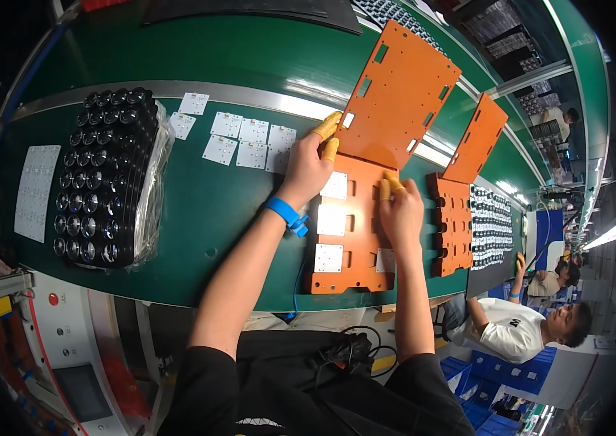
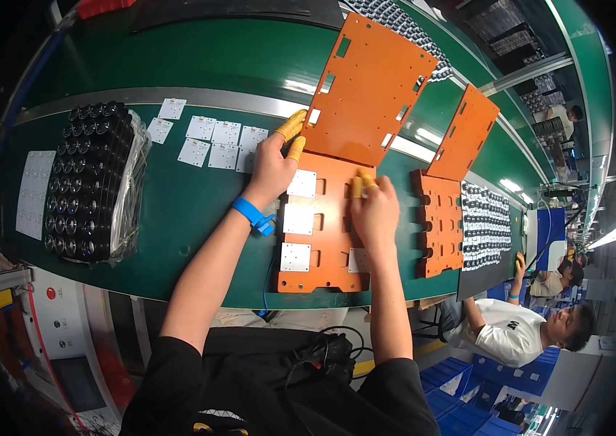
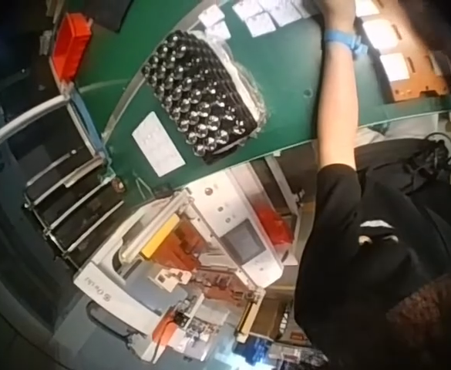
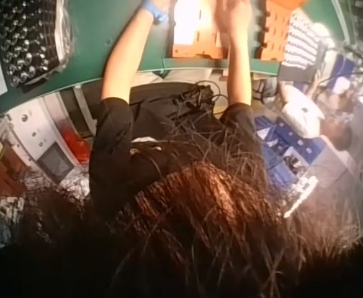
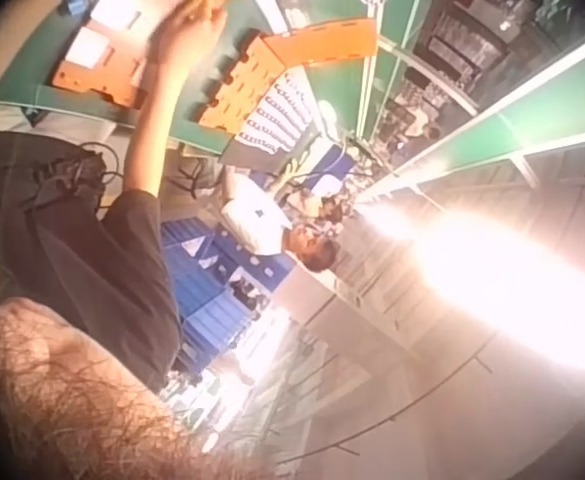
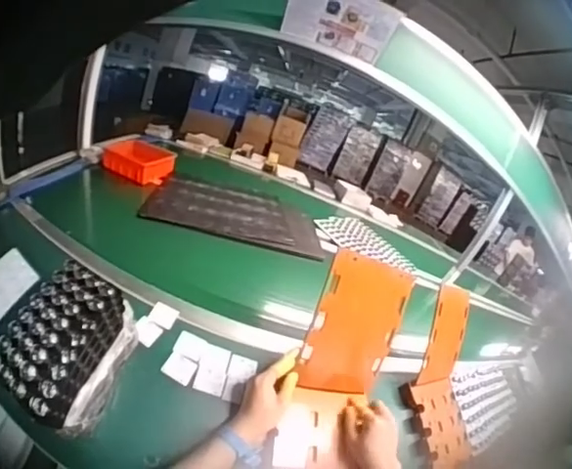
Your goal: Assemble small LED components into a fixture template on a production line.
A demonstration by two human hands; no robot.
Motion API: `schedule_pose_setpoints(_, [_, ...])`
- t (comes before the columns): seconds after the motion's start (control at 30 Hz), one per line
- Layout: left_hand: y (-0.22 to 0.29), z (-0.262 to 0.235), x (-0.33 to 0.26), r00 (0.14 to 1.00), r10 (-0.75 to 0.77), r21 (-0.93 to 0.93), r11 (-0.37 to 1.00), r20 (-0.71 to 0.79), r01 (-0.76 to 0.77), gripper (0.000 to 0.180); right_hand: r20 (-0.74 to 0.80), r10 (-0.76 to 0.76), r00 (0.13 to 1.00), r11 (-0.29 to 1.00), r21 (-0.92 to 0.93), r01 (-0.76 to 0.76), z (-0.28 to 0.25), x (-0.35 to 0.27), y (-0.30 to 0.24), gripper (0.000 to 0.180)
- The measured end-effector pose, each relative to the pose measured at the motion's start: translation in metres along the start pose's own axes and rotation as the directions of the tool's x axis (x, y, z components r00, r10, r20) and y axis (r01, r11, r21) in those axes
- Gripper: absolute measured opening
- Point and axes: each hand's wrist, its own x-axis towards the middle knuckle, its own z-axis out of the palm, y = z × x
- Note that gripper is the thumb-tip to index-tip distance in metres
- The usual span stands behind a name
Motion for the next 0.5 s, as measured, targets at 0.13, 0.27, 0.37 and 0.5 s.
schedule_pose_setpoints(0.13, [-0.003, 0.004, 0.000, 1.000, -0.003, -0.035, 0.999, -0.011, 0.003, 0.037, -0.088, 0.137, 0.987, 0.988, -0.065, -0.143, -0.006, -0.008, 0.041, 0.023])
schedule_pose_setpoints(0.27, [-0.003, -0.001, 0.000, 0.998, 0.041, 0.050, 0.998, -0.038, -0.039, 0.034, 0.007, 0.145, 0.989, 0.976, 0.162, -0.144, -0.018, -0.011, 0.032, 0.024])
schedule_pose_setpoints(0.37, [-0.002, 0.002, 0.001, 0.998, 0.046, 0.055, 0.998, -0.037, -0.044, 0.032, 0.037, -0.096, 0.995, 0.978, 0.191, 0.087, -0.007, -0.016, 0.030, 0.023])
schedule_pose_setpoints(0.5, [-0.003, 0.001, 0.000, 0.998, 0.040, 0.050, 0.998, -0.039, -0.038, 0.032, -0.021, 0.057, 0.998, 0.992, 0.113, -0.054, 0.002, -0.021, 0.040, 0.022])
